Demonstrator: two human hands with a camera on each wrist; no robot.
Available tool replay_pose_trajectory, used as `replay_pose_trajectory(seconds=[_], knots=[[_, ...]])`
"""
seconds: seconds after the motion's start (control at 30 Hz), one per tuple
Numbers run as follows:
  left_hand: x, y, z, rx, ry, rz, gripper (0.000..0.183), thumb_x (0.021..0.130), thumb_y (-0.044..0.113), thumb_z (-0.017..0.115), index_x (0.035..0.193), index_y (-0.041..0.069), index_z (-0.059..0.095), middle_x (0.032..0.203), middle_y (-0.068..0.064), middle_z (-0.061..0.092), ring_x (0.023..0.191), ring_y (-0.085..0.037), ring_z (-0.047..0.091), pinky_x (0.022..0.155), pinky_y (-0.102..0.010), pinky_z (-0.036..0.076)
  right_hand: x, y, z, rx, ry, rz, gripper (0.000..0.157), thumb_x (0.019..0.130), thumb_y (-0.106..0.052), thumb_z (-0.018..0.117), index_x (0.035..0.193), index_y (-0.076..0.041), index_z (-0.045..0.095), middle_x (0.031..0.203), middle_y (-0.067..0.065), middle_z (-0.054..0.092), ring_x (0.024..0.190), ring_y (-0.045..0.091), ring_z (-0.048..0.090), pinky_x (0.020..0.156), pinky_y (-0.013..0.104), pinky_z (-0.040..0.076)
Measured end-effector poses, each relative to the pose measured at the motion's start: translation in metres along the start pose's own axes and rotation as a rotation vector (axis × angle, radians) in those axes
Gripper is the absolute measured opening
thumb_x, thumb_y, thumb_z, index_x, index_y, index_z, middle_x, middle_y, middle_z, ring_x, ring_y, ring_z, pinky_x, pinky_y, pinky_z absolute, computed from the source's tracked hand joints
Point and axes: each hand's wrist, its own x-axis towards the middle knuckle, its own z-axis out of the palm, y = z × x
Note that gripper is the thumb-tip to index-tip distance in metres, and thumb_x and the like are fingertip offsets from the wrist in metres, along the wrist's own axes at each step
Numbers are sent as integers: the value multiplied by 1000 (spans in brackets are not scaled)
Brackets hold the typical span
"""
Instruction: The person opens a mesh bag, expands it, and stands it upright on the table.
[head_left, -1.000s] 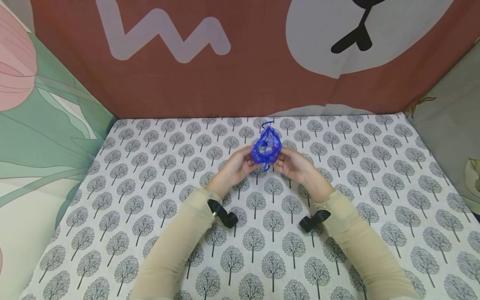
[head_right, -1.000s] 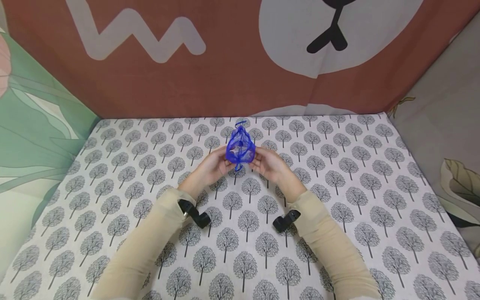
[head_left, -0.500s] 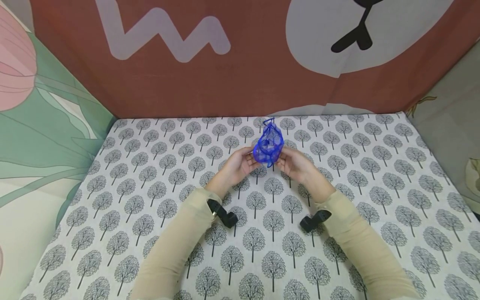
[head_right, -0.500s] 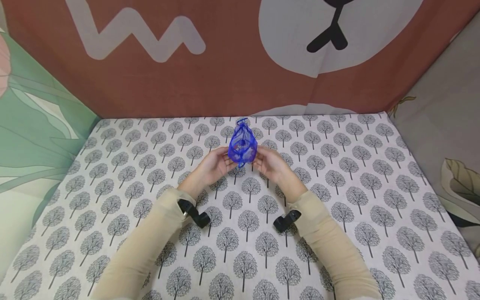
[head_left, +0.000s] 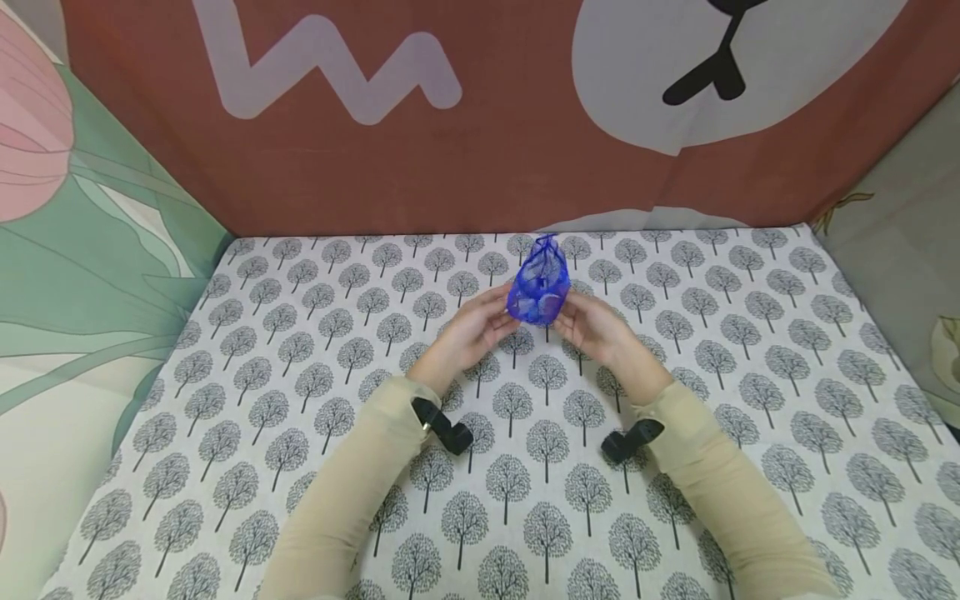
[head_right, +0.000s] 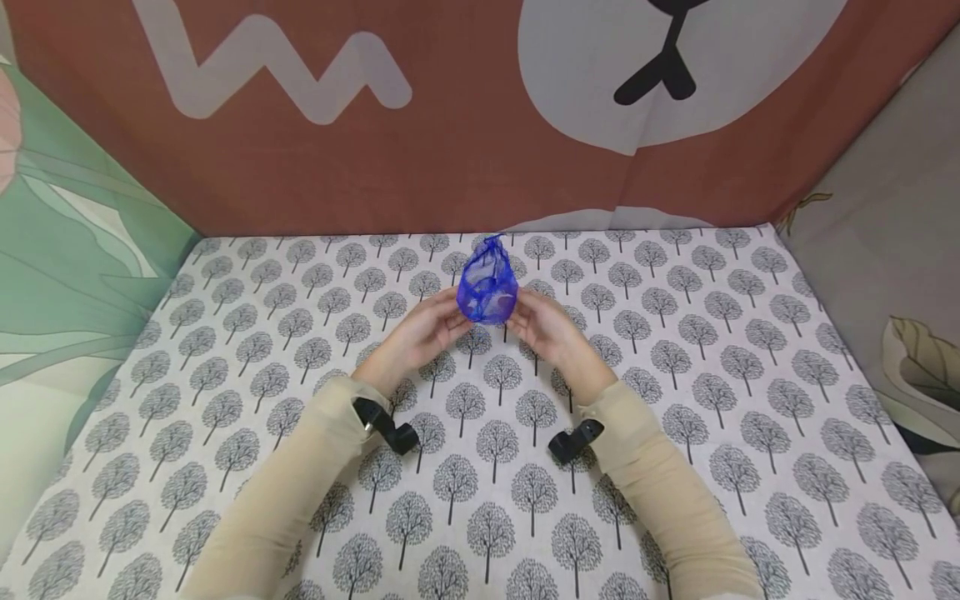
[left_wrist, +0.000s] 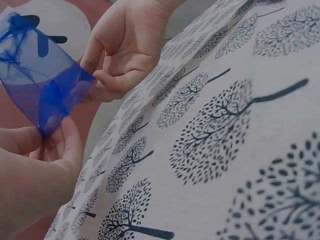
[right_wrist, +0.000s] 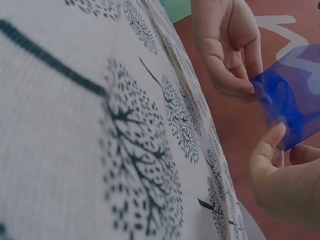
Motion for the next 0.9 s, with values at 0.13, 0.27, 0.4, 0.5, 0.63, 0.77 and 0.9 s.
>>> replay_pose_trajectory(seconds=[0.13, 0.27, 0.4, 0.5, 0.63, 0.77, 0.9], knots=[[-1, 0, 0, -11, 14, 2, 42, 100, 8, 40, 142, 4, 39, 131, -13, 53, 104, -14, 55, 115, -32, 39, -1, -1, -1, -50, 15, -27, 22, 103, -16, 38, 97, -15, 59, 89, -5, 64, 84, 7, 58, 78, 14, 53], [-1, 1, 0, -33, 28, 9, 42, 101, 8, 39, 142, 4, 39, 125, -11, 55, 101, -14, 56, 115, -32, 39, -2, -2, 1, -118, 53, -49, 18, 102, -15, 39, 99, -15, 57, 93, -7, 64, 88, 7, 58, 82, 14, 52], [0, 1, -2, -52, 54, 13, 42, 100, 7, 40, 141, 3, 40, 115, -6, 57, 98, -13, 56, 114, -31, 40, -4, -5, 2, -246, 96, -90, 13, 101, -16, 41, 107, -14, 52, 97, -13, 63, 95, 4, 56, 100, 21, 47], [0, 2, -3, -65, 70, 16, 42, 100, 7, 40, 141, 4, 40, 122, -9, 56, 99, -13, 56, 114, -31, 41, -6, -7, 3, -351, 140, -125, 23, 101, -21, 43, 120, -10, 49, 97, -17, 61, 99, 2, 54, 115, 31, 37], [1, 2, -6, -74, 94, 20, 42, 100, 7, 40, 141, 5, 41, 126, -12, 55, 99, -14, 57, 112, -32, 42, -8, -10, 6, -406, 167, -179, 42, 100, -25, 46, 132, 1, 41, 99, -16, 60, 101, 3, 53, 117, 35, 36], [1, 2, -8, -69, 109, 23, 42, 100, 6, 40, 142, 6, 41, 129, -14, 54, 103, -16, 56, 112, -32, 42, -9, -12, 8, -423, 168, -248, 43, 100, -28, 45, 131, 3, 42, 104, -11, 59, 100, 4, 54, 103, 23, 45], [1, 3, -9, -55, 128, 22, 42, 100, 6, 40, 142, 7, 41, 141, -17, 47, 104, -16, 56, 113, -32, 42, -13, -17, 10, -451, 203, -275, 41, 100, -32, 46, 129, -3, 46, 108, -8, 58, 101, 4, 55, 95, 17, 49]])
